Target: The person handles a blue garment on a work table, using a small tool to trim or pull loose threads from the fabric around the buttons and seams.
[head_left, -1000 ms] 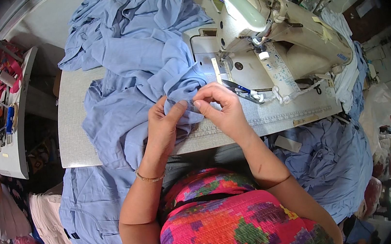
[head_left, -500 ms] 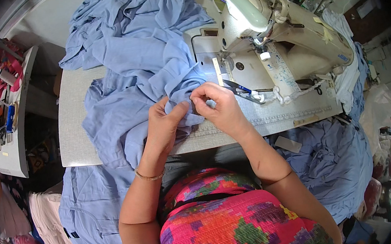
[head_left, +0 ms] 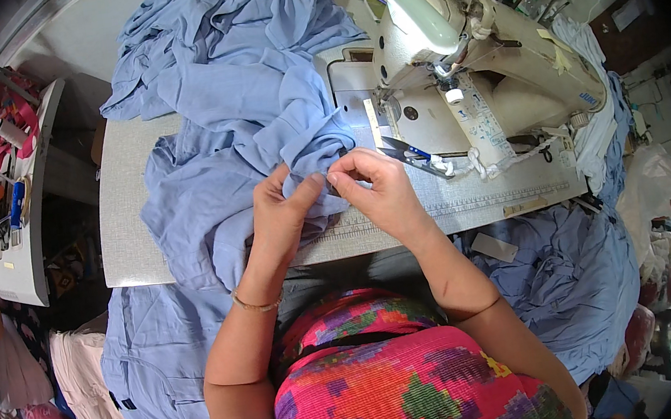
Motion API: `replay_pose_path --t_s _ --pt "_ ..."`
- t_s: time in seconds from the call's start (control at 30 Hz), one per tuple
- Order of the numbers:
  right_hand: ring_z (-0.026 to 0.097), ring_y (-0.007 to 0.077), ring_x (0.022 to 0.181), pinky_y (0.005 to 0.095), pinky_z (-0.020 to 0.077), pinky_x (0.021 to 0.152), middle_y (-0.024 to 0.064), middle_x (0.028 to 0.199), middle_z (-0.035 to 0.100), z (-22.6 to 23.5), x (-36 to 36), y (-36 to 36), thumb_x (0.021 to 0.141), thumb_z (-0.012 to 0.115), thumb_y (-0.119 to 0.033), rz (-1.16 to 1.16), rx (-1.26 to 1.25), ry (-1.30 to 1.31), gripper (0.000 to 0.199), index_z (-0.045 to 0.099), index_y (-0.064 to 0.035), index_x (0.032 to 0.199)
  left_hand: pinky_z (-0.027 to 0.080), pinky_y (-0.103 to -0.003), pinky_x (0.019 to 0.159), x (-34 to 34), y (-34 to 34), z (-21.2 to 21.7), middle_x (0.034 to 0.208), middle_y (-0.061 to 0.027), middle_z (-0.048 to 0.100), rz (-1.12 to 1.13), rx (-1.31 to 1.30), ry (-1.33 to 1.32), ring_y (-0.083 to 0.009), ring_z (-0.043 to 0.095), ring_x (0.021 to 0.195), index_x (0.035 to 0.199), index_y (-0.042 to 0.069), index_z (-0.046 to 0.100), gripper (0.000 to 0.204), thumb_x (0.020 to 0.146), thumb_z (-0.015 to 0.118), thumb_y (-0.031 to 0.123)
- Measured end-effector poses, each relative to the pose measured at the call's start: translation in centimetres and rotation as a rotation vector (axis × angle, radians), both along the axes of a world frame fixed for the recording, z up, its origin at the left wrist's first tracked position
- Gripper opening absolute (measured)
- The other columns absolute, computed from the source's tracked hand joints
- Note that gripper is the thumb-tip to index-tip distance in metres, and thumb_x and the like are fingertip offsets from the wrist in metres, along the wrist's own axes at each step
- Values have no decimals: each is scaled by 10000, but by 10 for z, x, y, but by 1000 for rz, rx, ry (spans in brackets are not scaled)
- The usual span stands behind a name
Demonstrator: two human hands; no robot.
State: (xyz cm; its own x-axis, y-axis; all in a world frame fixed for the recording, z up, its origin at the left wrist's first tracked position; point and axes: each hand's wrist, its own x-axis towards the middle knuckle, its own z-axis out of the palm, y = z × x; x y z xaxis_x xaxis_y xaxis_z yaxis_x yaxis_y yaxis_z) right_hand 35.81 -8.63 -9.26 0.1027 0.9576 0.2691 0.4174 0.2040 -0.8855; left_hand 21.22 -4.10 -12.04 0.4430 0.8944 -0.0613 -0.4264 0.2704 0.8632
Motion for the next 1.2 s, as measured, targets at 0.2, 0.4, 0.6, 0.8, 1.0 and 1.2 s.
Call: replay_pose_path --t_s 0.2,0.4,0.6,0.8,1.0,1.2 --pt "566 148 632 251 455 574 82 719 579 -2 0 5 763 614 -30 -16 -17 -47 71 579 29 776 457 -224 741 2 -1 0 943 -18 646 141 434 347 -70 565 806 1060 0 638 246 818 623 40" --pt "525 74 595 220 441 548 38 686 557 -13 -3 5 740 614 -9 -46 -30 160 57 565 20 741 472 -230 723 3 -4 1 930 -38 652 83 52 83 -85 590 797 1042 -8 634 223 823 621 34" --pt "517 46 629 208 441 574 10 714 558 -14 3 2 773 605 -2 -20 -119 312 47 570 14 746 468 -227 703 0 -2 2 926 -31 651 34 -42 -24 -71 578 781 1037 -11 628 200 844 596 33" --pt "529 70 635 216 443 573 34 747 581 -10 0 2 792 620 -16 -16 -18 206 45 601 24 802 456 -218 702 2 -2 0 915 -13 647 38 14 19 -61 561 781 1027 4 637 191 844 597 41" --pt "542 111 616 232 449 568 61 734 578 -5 -3 4 774 626 -22 -37 49 11 70 594 29 809 443 -207 706 2 -2 -2 917 6 639 74 162 168 -50 539 798 1035 7 639 204 838 600 45" --pt "541 97 627 231 452 569 54 724 571 -8 -3 4 760 613 -12 -36 50 67 51 581 20 783 450 -215 695 3 -3 3 904 1 640 44 -2 40 -58 550 773 1038 1 635 206 839 595 36"
